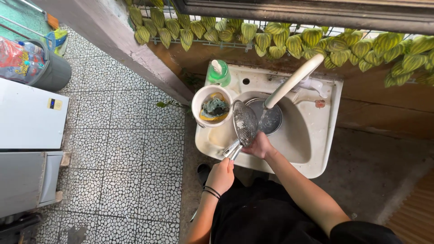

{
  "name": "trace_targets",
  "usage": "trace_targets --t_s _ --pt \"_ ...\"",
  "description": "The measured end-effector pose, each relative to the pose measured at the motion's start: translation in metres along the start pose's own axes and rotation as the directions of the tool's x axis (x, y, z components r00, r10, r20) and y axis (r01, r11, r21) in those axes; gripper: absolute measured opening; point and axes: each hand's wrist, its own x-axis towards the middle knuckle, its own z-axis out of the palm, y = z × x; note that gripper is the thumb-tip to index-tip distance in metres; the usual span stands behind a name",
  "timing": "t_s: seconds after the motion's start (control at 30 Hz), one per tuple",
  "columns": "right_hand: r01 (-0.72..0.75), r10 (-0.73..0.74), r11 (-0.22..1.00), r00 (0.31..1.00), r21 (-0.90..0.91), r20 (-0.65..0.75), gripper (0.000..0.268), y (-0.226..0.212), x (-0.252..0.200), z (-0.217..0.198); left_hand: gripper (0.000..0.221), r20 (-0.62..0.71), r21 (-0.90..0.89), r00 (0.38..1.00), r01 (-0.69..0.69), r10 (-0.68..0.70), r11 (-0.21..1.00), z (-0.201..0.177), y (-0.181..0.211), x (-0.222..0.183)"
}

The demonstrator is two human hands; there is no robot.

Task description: Washing a metal pot and a strainer in an outdoor sink area.

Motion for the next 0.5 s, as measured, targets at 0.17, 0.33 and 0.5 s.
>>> trace_targets --t_s 0.17,0.33,0.5 --pt "0.073 -0.119 0.979 0.962 0.188 0.245 0.039 0.023 0.041 -0.011 0.032 0.045 0.11 0.993 0.108 -0.113 0.988 -0.007 0.019 -0.007" --pt "0.211 -0.206 0.97 0.977 0.117 -0.054 0.03 0.025 0.034 -0.011 0.029 0.016 0.092 0.997 0.068 -0.069 0.993 -0.018 0.022 -0.016" --pt "0.3 -0.331 0.936 0.929 -0.187 -0.166 0.032 0.009 0.016 -0.051 0.031 0.064 0.076 0.995 0.078 -0.083 0.994 -0.024 0.022 -0.02"
